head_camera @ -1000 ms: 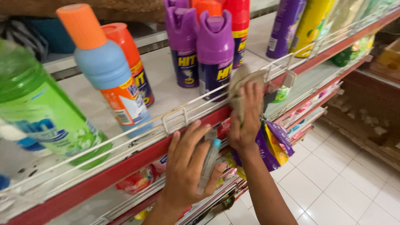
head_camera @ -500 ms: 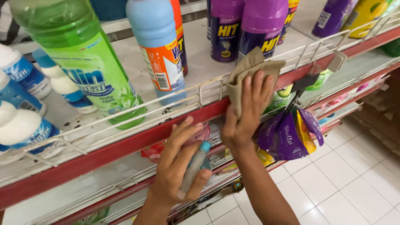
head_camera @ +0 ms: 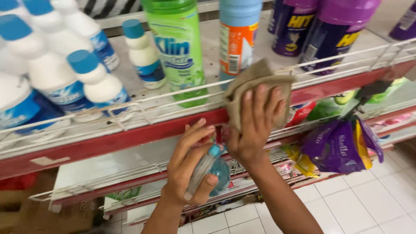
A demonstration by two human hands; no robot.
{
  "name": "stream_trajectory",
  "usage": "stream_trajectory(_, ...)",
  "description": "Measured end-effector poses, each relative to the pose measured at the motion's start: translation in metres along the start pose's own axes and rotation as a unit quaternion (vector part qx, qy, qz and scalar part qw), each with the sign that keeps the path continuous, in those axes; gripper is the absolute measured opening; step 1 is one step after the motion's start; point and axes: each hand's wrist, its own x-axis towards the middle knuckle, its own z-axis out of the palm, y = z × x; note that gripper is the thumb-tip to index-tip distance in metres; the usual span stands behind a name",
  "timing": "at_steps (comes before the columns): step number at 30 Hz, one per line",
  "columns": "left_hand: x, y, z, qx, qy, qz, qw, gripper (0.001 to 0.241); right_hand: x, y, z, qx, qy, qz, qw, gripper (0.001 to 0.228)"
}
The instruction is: The person wipes multiple metal wire shelves in a store aisle using a spray bottle and a cloth. They spray the shelf surfaces and wipe them down, moving along the aisle to clean different sections. The person also briefly handles a small box of wipes from a cardboard box on the floor.
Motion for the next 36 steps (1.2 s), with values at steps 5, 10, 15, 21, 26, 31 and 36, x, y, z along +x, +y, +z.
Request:
stream_trajectory(5,-0.016,-0.002,-0.034,-0.002,0.036,-0.017,0.999,0.066,0.013,-0.008,-0.006,-0.012,-0.095,-0.158,0.983,0.045)
stream_trajectory(10,-0.025,-0.001,-0.059,-0.022,0.027,-0.014,0.999,0.064,0.019,-0.018,-0.004,0.003,0.001,-0.003,1.0,0.053)
stream_trajectory(15,-0.038,0.004,-0.084,-0.036,0.061,-0.033,0.997,0.07,0.004,-0.083,0.033,0.001,-0.036,-0.045,0.998,0.053)
stream_trajectory(21,-0.06,0.011,-0.131,-0.119,0.138,-0.105,0.978,0.084,0.019,-0.157,0.054,-0.022,-0.093,-0.173,0.98,0.055)
stream_trajectory(26,-0.09,0.011,-0.169,-0.076,0.194,-0.126,0.97,0.085,0.034,-0.213,0.061,-0.033,-0.152,-0.248,0.956,0.059)
stream_trajectory(31,-0.114,0.013,-0.203,-0.054,0.256,-0.124,0.957,0.084,0.055,-0.265,0.071,-0.031,-0.184,-0.325,0.927,0.066)
stream_trajectory(36,-0.134,0.014,-0.242,-0.033,0.311,-0.124,0.942,0.087,0.071,-0.322,0.089,0.027,-0.186,-0.37,0.91,0.063)
